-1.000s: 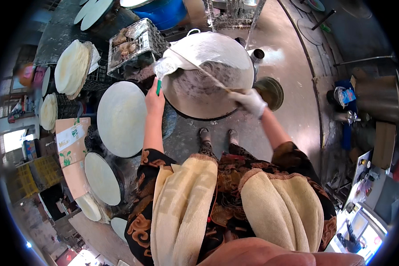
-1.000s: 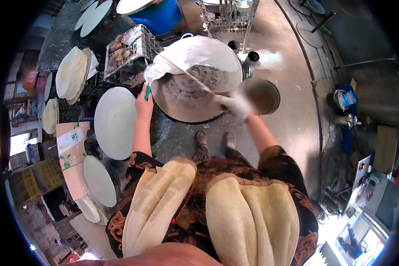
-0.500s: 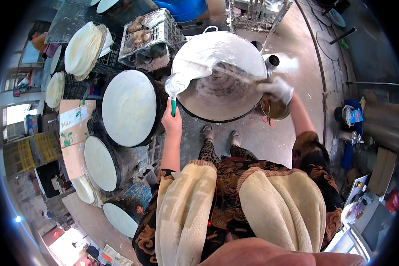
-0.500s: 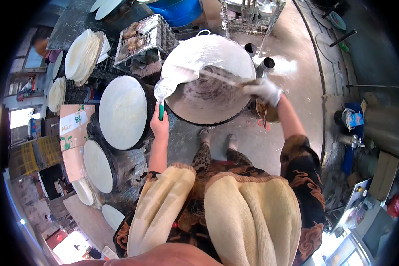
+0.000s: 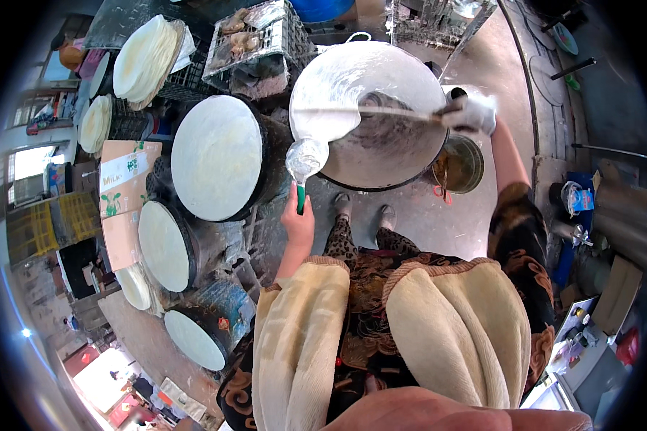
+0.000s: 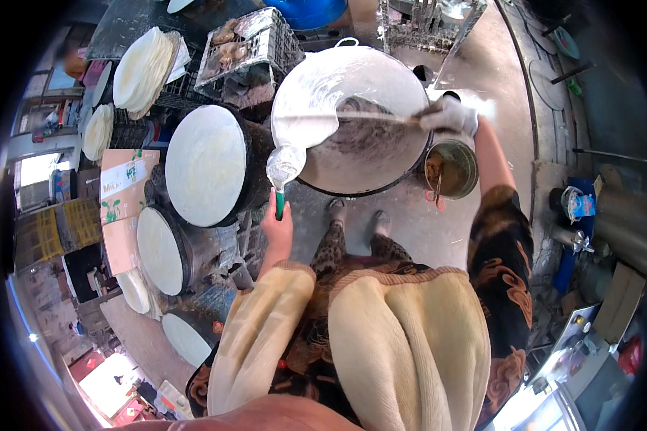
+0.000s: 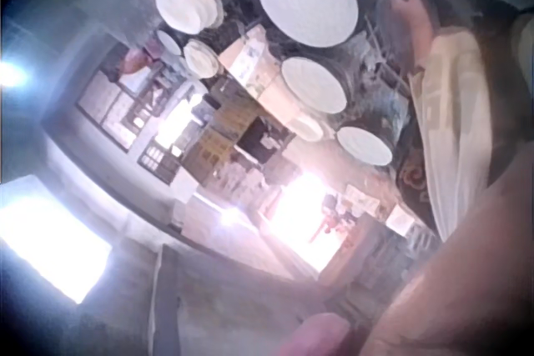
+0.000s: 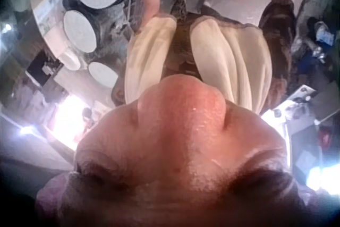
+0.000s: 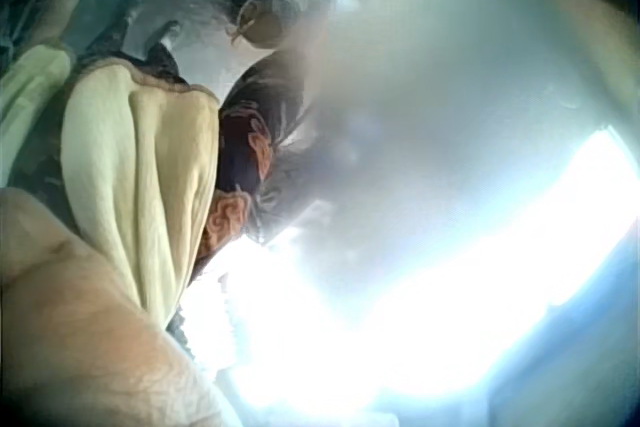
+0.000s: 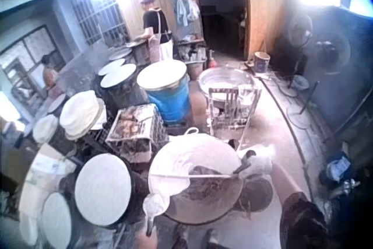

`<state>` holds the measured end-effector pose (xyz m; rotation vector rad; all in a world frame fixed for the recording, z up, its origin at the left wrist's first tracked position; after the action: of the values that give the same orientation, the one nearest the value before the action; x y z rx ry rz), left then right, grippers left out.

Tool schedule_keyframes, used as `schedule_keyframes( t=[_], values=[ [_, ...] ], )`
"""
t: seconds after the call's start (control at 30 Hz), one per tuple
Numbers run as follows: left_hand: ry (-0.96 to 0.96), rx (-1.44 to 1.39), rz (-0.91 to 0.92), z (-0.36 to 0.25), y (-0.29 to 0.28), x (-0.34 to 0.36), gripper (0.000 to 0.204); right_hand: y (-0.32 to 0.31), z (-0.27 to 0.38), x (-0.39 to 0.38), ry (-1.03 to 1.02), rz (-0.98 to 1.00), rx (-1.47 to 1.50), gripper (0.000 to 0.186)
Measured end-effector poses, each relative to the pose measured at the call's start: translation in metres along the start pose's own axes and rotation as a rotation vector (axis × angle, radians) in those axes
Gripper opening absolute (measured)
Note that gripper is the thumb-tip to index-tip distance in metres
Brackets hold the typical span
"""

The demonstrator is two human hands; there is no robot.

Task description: The person ladles batter onto a hot griddle and spreads it into a thin circle using a wooden tool. They then flip the crepe and stack it with others. The process is repeated continuously throughout the clip.

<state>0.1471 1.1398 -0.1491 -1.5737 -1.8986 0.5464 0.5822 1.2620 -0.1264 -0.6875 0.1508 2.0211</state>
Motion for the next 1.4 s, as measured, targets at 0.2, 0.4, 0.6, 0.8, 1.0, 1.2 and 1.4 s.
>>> schedule_keyframes(
  t=[0.2,0.4,0.6,0.8,1.0,1.2,1.4],
  values=[
    [0.037,0.094,0.062,-0.021,-0.002,-0.018,0.046,0.007,0.038,0.058,0.045,-0.075,-0.105,0.047],
    [0.152,0.1,0.18,-0.037,0.005,-0.026,0.048,0.034,0.024,0.028,0.12,0.24,-0.156,0.044],
    [0.19,-0.102,0.235,-0.051,0.015,-0.018,0.048,-0.012,0.045,0.071,0.024,0.019,-0.135,0.045],
    [-0.081,-0.343,0.009,-0.058,-0.036,0.027,0.048,0.008,0.009,0.059,0.226,0.383,-0.163,0.038],
    [-0.315,-0.945,-0.256,-0.047,-0.104,0.04,0.033,-0.027,0.033,0.072,-0.029,0.162,-0.233,0.044],
    [-0.45,-1.014,-0.364,-0.058,-0.144,0.038,0.026,0.004,0.027,0.055,0.184,0.398,-0.374,0.041],
    [-0.337,-1.589,-0.225,0.002,-0.196,0.045,0.026,-0.047,-0.068,-0.083,0.315,0.047,-0.498,0.03]
  ],
)
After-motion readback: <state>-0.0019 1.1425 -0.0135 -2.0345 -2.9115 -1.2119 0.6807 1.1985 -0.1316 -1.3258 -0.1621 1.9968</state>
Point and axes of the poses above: each hand's wrist, its own x-axis towards the middle knuckle, its own y-axis out of the palm, z = x × y, the point moved 7 cm from there along x, towards the middle knuckle, and after that the axes turned 3 degrees about -y, right-handed, at the moved point
